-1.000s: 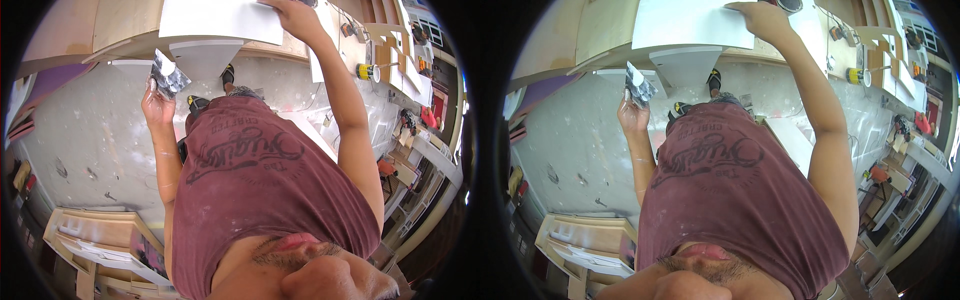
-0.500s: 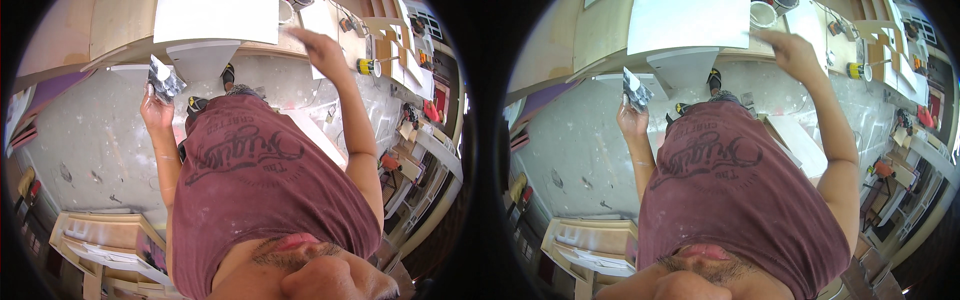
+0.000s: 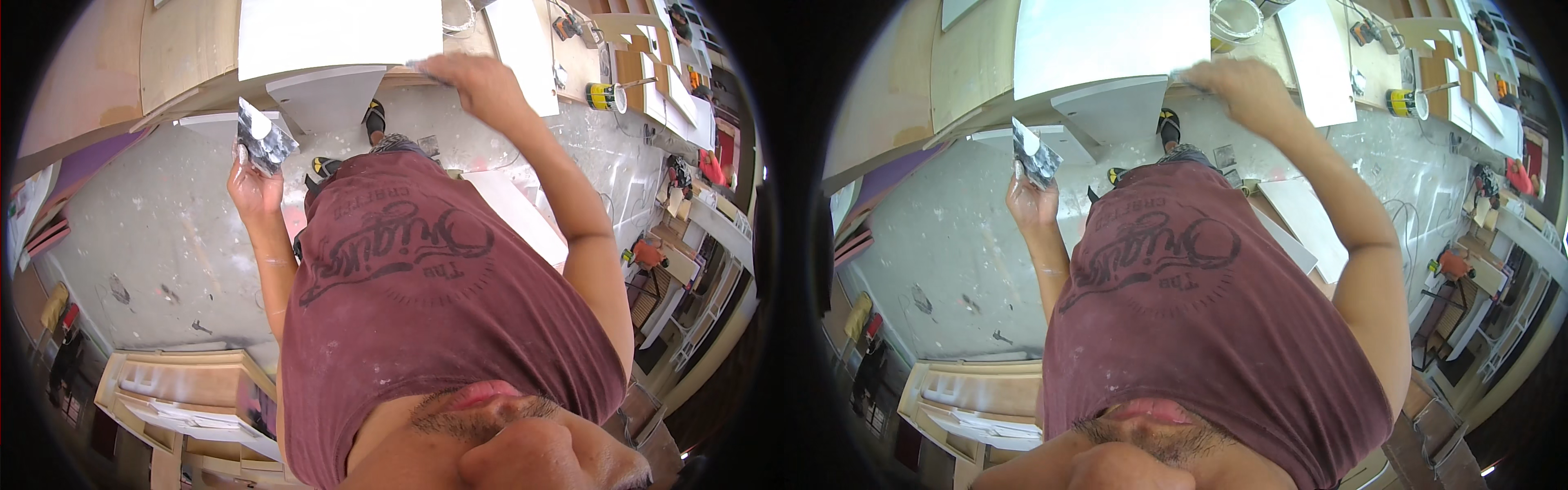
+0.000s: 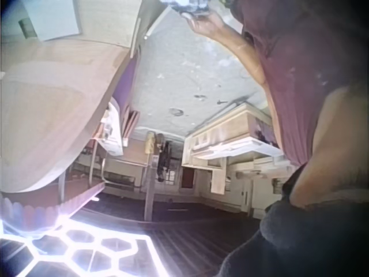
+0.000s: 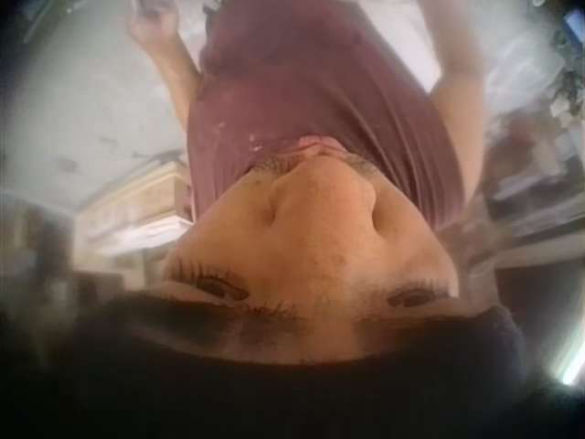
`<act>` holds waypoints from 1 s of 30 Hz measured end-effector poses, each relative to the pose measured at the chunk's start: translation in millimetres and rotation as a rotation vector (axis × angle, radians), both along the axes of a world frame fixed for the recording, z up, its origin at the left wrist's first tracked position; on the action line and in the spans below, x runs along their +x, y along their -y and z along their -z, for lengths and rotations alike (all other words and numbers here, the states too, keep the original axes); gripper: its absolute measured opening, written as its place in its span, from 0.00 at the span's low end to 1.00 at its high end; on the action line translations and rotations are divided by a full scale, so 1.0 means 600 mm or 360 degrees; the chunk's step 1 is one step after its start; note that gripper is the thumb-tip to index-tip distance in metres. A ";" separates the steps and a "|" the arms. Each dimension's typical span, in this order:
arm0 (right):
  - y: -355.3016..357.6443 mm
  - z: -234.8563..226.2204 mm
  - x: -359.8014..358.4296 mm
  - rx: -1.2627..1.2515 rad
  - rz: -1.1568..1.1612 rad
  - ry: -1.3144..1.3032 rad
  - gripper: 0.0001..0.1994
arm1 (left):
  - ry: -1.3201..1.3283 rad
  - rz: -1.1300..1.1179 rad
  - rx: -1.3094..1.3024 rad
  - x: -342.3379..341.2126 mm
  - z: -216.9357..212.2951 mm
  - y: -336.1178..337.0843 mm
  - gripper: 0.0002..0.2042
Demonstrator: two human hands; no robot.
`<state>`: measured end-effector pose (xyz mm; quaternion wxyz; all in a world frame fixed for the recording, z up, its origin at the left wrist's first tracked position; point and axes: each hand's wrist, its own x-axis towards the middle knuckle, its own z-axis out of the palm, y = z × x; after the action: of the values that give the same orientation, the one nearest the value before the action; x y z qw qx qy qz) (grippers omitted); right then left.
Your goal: The person takes putty from a container onto scrapers, mixes the putty between the scrapers, and applies it across the surfaces and edges of wooden panels using a scraper.
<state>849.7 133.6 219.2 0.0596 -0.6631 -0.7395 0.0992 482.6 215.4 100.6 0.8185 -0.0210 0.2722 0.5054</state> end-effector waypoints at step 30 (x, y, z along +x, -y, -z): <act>-0.040 -0.008 -0.114 -0.0181 0.0585 -0.2186 0.18 | -0.0660 -0.0096 0.0298 0.144 -0.180 -0.003 0.10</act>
<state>781.1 157.6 224.3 0.4930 -0.5669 -0.4047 0.5213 569.3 217.3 208.8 0.7279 0.1512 0.3860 0.5462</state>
